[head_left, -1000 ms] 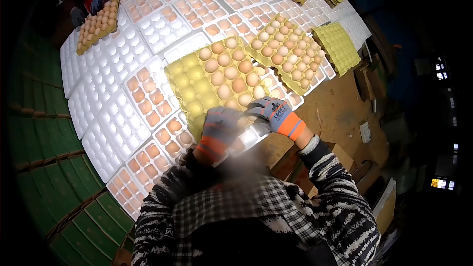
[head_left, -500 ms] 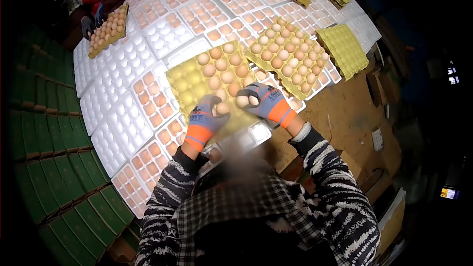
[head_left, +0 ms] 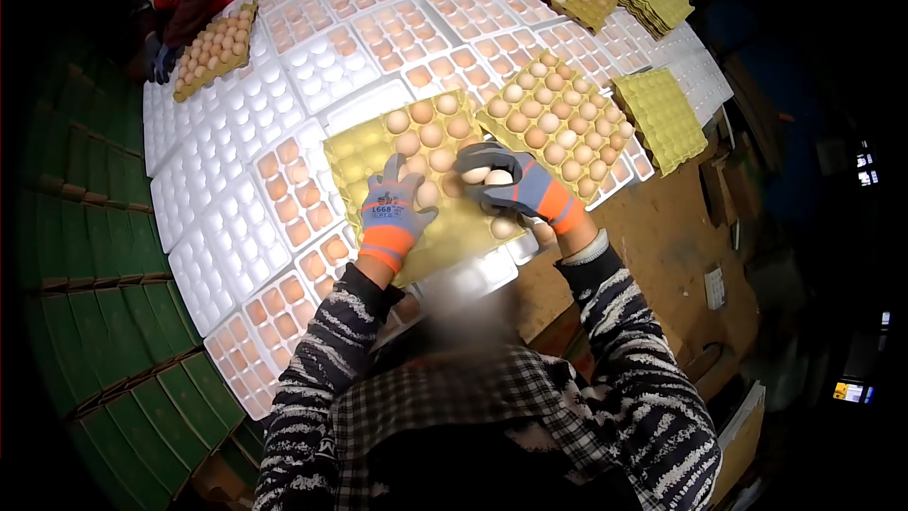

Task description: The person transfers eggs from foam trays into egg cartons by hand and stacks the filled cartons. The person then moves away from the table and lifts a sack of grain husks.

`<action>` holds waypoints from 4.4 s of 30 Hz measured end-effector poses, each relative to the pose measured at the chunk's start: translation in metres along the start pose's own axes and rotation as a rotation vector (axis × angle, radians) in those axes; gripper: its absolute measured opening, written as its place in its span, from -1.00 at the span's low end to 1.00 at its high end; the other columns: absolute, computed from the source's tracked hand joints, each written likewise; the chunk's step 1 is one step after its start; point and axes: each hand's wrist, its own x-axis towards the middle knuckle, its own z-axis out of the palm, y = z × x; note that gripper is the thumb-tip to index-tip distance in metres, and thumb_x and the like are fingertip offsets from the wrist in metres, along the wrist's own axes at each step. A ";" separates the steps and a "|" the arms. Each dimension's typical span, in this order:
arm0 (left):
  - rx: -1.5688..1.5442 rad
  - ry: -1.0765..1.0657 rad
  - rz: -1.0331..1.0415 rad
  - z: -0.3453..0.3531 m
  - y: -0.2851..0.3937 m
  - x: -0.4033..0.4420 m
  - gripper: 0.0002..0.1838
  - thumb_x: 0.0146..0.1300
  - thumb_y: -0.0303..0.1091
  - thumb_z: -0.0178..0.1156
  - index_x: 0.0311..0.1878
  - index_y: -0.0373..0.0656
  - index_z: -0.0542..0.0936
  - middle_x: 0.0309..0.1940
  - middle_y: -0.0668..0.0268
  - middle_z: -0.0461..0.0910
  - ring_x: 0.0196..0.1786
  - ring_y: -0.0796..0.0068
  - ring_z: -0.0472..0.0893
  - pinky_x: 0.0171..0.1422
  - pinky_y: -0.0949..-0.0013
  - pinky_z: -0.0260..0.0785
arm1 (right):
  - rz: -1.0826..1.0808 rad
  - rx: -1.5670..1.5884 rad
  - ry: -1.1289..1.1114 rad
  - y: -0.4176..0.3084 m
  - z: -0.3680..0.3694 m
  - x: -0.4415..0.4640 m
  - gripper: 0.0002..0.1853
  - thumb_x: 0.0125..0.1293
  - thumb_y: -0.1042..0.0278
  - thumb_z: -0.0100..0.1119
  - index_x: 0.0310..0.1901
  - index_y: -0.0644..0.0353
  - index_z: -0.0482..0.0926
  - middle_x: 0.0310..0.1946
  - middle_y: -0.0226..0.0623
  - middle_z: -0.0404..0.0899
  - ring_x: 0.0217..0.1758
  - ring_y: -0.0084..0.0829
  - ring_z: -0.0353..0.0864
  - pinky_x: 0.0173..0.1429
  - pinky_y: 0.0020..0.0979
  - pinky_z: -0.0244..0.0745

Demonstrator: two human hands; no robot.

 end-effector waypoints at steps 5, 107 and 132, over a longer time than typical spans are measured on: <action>-0.518 0.224 0.068 0.011 -0.027 -0.012 -0.44 -0.06 -0.23 0.58 0.09 -0.02 0.68 0.37 0.19 0.38 0.31 0.13 0.53 0.32 0.14 0.49 | 0.116 -1.512 0.009 0.048 0.050 0.052 -0.71 0.29 0.22 0.24 0.03 -0.03 0.66 0.14 -0.16 0.48 0.12 -0.10 0.64 0.07 -0.06 0.61; -0.281 0.362 -0.594 -0.066 -0.422 -0.079 -0.41 0.27 -0.28 0.29 0.41 0.17 0.52 0.31 0.24 0.48 0.30 0.09 0.56 0.38 0.17 0.45 | -0.169 -1.063 -0.349 0.040 0.428 0.292 -0.59 0.35 0.17 0.14 0.23 -0.18 0.57 0.24 -0.19 0.54 0.16 -0.11 0.67 0.19 -0.06 0.55; -1.019 0.194 0.223 -0.016 -0.155 0.087 -0.47 0.28 -0.39 0.32 0.34 -0.14 0.56 0.23 0.16 0.65 0.29 0.21 0.61 0.41 0.22 0.42 | 0.510 -0.869 0.458 0.046 0.012 0.122 -0.56 0.21 -0.11 0.40 -0.01 0.00 0.72 -0.14 -0.24 0.76 -0.08 -0.19 0.72 0.05 -0.20 0.61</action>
